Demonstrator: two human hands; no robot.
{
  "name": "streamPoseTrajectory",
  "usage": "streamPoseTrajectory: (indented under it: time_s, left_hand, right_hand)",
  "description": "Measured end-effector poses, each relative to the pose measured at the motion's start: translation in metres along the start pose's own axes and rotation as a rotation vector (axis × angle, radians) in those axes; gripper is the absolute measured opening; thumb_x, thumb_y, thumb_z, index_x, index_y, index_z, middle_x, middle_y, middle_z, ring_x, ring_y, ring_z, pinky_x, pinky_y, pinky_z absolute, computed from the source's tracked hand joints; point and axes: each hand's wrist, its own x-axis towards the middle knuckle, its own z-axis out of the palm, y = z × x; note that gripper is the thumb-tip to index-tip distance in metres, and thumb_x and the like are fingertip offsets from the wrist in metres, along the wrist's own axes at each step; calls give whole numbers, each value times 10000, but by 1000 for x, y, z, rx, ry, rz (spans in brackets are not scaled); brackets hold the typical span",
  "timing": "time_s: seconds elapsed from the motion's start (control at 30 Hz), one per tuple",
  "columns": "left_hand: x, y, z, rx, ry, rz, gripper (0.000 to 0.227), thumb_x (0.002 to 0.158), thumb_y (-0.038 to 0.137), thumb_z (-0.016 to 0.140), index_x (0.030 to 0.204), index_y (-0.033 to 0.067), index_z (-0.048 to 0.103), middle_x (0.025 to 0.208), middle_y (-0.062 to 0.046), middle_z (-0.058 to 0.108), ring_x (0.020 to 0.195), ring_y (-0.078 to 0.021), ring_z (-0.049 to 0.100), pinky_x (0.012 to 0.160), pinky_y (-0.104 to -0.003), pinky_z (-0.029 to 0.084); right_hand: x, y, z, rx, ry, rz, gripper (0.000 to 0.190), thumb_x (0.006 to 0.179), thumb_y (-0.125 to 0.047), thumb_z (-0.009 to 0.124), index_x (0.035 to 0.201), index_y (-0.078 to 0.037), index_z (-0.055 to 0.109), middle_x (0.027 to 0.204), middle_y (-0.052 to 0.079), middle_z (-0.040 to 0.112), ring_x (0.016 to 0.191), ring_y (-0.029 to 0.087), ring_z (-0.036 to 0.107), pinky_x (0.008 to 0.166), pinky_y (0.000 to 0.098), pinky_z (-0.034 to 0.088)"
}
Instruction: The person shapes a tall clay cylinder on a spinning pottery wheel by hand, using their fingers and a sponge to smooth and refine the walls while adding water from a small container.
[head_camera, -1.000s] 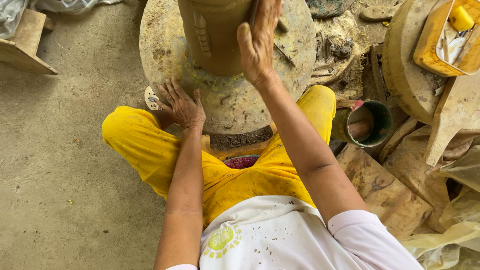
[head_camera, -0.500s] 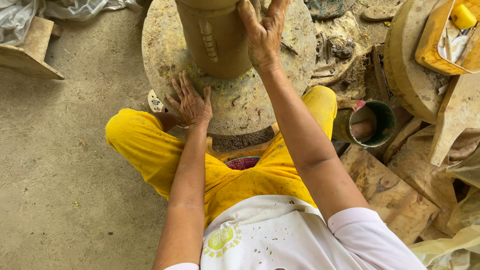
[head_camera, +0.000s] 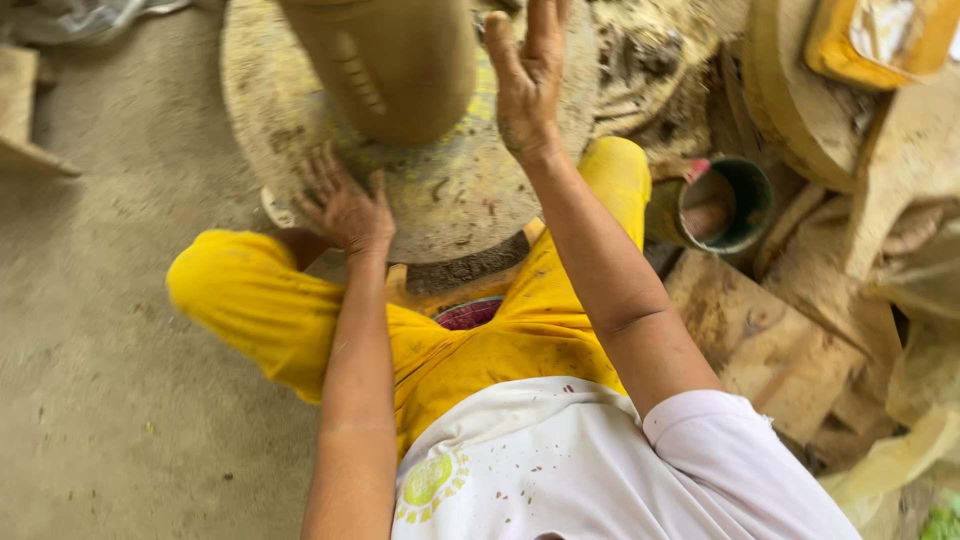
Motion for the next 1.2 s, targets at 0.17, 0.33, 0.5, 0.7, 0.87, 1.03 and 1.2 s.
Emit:
streamPoseTrajectory:
  time_s: [0.17, 0.33, 0.5, 0.7, 0.87, 1.03, 1.2]
  left_hand:
    - [-1, -12, 3, -130, 61, -6, 900, 1058, 700, 390, 1665, 71, 176, 1747, -155, 182, 1615, -373, 108, 1260, -620, 10]
    - [-11, -8, 5, -80, 85, -15, 877, 1059, 694, 307, 1652, 51, 246, 1715, -181, 274, 1593, -430, 175, 1258, -651, 61]
    - [-13, 5, 1, -107, 84, 55, 866, 1088, 694, 266, 1638, 25, 269, 1696, -221, 303, 1598, -428, 206, 1263, -649, 80]
    - [-12, 9, 2, -41, 97, 38, 861, 1081, 689, 261, 1631, 27, 282, 1678, -223, 317, 1580, -426, 215, 1256, -638, 88]
    - [-15, 13, 1, -30, 116, 40, 831, 1091, 666, 299, 1629, 33, 289, 1681, -217, 315, 1577, -417, 221, 1257, -633, 89]
    - [-16, 16, -1, -37, 104, 2, 818, 1069, 678, 344, 1612, 67, 302, 1673, -191, 316, 1570, -377, 232, 1271, -612, 104]
    - [-21, 15, 7, 34, 118, -12, 802, 1071, 626, 414, 1637, 73, 278, 1692, -186, 291, 1589, -354, 186, 1261, -596, 76]
  right_hand:
    - [13, 58, -193, -370, 270, -140, 214, 907, -22, 796, 1116, -34, 753, 1403, 129, 468, 1197, 260, 604, 788, 382, 590]
    - [-45, 133, -370, -1464, -301, 721, 177, 963, -111, 765, 1079, 21, 746, 1092, 260, 714, 979, 380, 705, 839, 488, 569]
    - [-124, 204, -437, -1287, -704, 1255, 307, 888, -139, 728, 1155, 11, 722, 1175, 281, 694, 1096, 426, 661, 921, 485, 551]
    - [-163, 237, -450, -1237, -468, 1095, 516, 772, -117, 722, 1270, -14, 637, 1216, 263, 677, 1187, 425, 607, 979, 462, 514]
    - [-156, 240, -441, -960, -544, 1578, 363, 985, -231, 548, 1246, -38, 711, 1358, 203, 694, 1285, 383, 619, 1108, 532, 433]
    - [-130, 211, -438, -1279, -757, 1315, 325, 952, -179, 635, 1235, -61, 743, 1332, 229, 684, 1245, 396, 637, 1047, 561, 487]
    - [-63, 160, -447, -327, -53, 1223, 259, 1055, -298, 657, 1103, -55, 731, 1073, 178, 745, 1003, 325, 733, 928, 458, 587]
